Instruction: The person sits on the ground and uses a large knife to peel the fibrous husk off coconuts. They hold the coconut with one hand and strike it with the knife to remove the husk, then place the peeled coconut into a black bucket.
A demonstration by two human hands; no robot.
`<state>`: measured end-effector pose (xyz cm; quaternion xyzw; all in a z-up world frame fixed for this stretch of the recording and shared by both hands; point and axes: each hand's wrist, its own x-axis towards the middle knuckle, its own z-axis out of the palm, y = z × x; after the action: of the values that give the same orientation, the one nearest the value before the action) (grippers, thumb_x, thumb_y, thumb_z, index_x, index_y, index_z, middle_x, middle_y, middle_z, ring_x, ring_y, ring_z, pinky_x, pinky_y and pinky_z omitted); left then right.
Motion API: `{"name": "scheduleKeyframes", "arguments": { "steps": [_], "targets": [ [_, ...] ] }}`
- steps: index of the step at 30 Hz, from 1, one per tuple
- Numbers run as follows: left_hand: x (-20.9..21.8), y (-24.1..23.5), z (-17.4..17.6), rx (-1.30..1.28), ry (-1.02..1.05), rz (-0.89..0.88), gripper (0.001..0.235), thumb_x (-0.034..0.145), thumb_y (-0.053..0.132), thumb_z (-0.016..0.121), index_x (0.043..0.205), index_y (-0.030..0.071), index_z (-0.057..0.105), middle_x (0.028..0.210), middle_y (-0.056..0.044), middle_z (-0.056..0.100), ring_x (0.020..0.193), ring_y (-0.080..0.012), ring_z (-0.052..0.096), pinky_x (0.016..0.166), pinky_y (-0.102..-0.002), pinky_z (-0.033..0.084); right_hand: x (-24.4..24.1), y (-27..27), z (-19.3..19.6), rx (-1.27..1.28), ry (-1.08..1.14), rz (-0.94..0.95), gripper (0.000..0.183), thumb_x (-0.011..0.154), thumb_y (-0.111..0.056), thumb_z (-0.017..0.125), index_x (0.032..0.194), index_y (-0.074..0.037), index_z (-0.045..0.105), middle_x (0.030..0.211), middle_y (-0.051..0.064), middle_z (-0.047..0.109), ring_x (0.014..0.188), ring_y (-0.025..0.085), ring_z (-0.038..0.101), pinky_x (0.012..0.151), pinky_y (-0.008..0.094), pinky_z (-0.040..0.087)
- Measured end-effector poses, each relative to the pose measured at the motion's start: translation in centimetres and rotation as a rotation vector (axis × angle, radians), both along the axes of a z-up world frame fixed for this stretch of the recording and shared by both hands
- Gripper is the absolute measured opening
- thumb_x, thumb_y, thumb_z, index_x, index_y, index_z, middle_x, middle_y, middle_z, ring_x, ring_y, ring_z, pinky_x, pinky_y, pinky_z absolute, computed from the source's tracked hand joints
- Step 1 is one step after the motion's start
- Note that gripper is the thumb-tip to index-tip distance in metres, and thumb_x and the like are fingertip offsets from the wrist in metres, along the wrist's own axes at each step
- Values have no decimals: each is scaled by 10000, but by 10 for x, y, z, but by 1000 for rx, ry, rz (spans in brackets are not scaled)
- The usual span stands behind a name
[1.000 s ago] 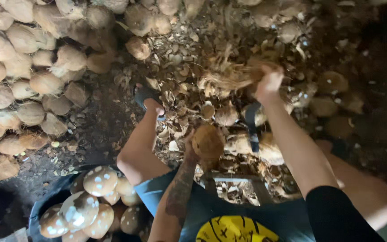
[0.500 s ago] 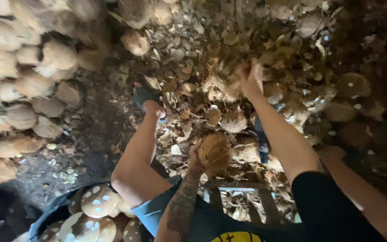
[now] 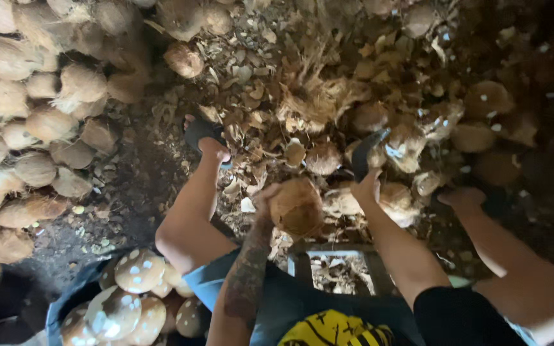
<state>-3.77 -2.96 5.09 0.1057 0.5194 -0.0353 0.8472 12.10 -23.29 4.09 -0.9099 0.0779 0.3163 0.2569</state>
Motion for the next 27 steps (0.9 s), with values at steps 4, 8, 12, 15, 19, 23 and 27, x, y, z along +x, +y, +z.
{"name": "scheduleKeyframes", "arguments": {
  "steps": [4,8,12,15,19,23,27],
  "targets": [
    [-13,-6,20,-1,-239,187,514,982,461,683,1302,62,740,1370,-231,705,1202,-420,712,1040,-564,548,-6,-9,23,147,5,-143,510,797,-138,690,1265,-18,526,1055,247,661,877,382,674,757,540,506],
    [-16,-2,21,118,-267,60,425,1001,417,690,1190,56,813,1287,-215,745,1099,-392,748,1030,-539,556,-20,-36,58,462,119,-98,353,946,-92,644,1260,-85,482,918,209,702,679,335,751,637,488,665],
    [-1,1,62,175,-336,6,362,891,296,672,1127,35,762,1178,-238,781,1032,-407,775,987,-556,613,-56,-69,59,198,89,-6,447,902,-261,683,1299,-109,545,788,164,698,626,333,709,529,543,543],
    [12,-5,71,110,-417,132,442,884,470,787,1111,91,797,1218,-193,780,1076,-379,770,948,-525,620,-70,-69,88,407,112,-16,457,943,-188,696,1344,-73,509,696,120,687,511,259,689,522,442,581],
    [3,-7,73,25,-219,102,593,791,506,861,1170,57,780,1191,-174,774,1038,-386,751,927,-554,608,-88,-56,170,1136,-404,262,116,912,2,623,1017,-48,635,796,80,654,636,132,629,598,220,496],
    [-5,-8,47,46,-142,124,609,756,516,860,1182,87,789,1186,-173,774,1039,-397,754,905,-571,605,-124,-72,144,1651,-525,372,111,898,28,642,984,96,622,827,251,710,658,245,663,540,266,529],
    [-7,-13,51,19,-204,166,472,795,446,827,1104,90,801,1148,-145,791,1021,-341,764,927,-489,607,-152,-90,87,1366,782,-461,48,949,18,587,958,17,635,691,242,699,523,349,683,605,282,595]
  ]
}}
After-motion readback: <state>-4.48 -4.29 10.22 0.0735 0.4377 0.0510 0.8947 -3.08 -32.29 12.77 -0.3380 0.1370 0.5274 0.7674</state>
